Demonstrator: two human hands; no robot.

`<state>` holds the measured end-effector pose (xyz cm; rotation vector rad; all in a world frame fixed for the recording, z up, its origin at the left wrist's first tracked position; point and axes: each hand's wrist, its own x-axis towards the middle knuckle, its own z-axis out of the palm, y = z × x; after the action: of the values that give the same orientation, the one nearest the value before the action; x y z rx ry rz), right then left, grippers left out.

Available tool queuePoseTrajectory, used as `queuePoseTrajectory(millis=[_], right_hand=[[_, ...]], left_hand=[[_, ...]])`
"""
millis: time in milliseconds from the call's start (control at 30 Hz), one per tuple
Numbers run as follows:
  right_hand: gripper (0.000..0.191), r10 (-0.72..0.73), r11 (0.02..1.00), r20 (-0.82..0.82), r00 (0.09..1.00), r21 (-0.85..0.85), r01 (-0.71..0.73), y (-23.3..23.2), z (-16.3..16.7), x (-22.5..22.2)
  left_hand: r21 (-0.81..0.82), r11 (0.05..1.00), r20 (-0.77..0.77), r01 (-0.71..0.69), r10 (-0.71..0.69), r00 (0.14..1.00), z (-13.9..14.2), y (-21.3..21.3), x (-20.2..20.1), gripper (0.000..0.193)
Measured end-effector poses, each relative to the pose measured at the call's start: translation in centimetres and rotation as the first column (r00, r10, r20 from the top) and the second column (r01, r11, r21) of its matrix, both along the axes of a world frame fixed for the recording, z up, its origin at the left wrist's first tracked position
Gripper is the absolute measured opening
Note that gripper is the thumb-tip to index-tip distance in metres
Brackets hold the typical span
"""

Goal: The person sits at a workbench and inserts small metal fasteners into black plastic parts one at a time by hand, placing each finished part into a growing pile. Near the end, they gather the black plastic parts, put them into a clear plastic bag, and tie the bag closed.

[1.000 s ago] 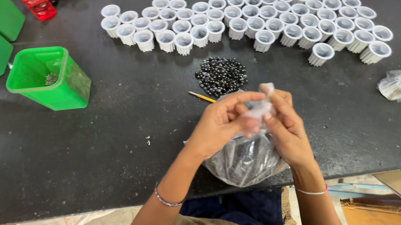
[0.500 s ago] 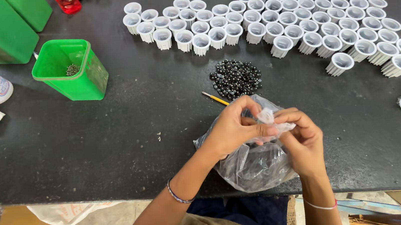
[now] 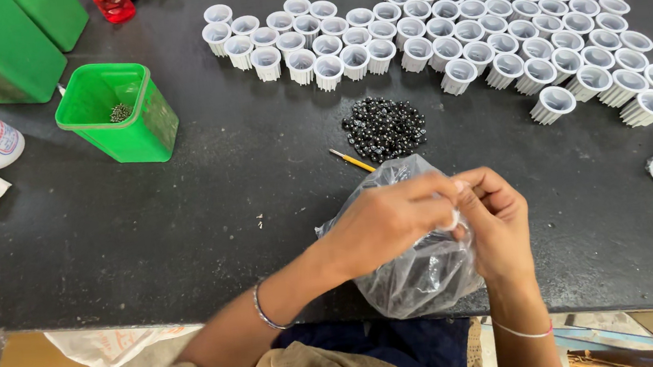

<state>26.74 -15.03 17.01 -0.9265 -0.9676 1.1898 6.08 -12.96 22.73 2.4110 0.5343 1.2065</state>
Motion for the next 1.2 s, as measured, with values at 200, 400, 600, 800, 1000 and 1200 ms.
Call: queuePoseTrajectory(millis=[200, 400, 600, 800, 1000, 1200], right_hand=[[0.016, 0.166, 0.985, -0.166, 0.972, 0.074, -0.155, 0.6, 0.4, 0.0], [0.086, 0.235, 0.964, 0.032, 0.971, 0.122, -0.238, -1.6, 4.2, -0.1], [0.087, -0.155, 0.938, 0.695, 0.702, 0.327, -0.117, -3.0, 5.9, -1.1], [0.062, -0.456, 0.795, 0.729, 0.511, 0.592, -0.136, -3.7, 5.9, -1.3], [0.041, -0.401, 0.801, 0.647, 0.649, 0.592, -0.095, -3.4, 5.5, -1.8], [0.007, -0.342, 0.855, 0.367, 0.865, 0.504, 0.124, -1.9, 4.0, -2.3]], left_hand=[[0.472, 0.880, -0.210, 0.054, 0.053, 0.976, 1.4, 0.3, -0.4, 0.010], [0.553, 0.832, -0.165, -0.038, 0.155, 0.974, 1.3, 1.2, -0.9, 0.016], [0.114, 0.987, -0.241, -0.114, 0.139, 0.961, 0.4, 1.6, -0.1, 0.021], [-0.847, 0.245, 0.448, 0.472, -0.149, 0.881, -1.6, 3.7, 0.3, 0.020], [-0.814, 0.250, 0.515, 0.524, -0.104, 0.851, -3.1, 4.0, 1.0, 0.021], [-0.715, 0.548, 0.487, 0.434, -0.056, 0.872, -3.2, 3.2, 1.7, 0.019]])
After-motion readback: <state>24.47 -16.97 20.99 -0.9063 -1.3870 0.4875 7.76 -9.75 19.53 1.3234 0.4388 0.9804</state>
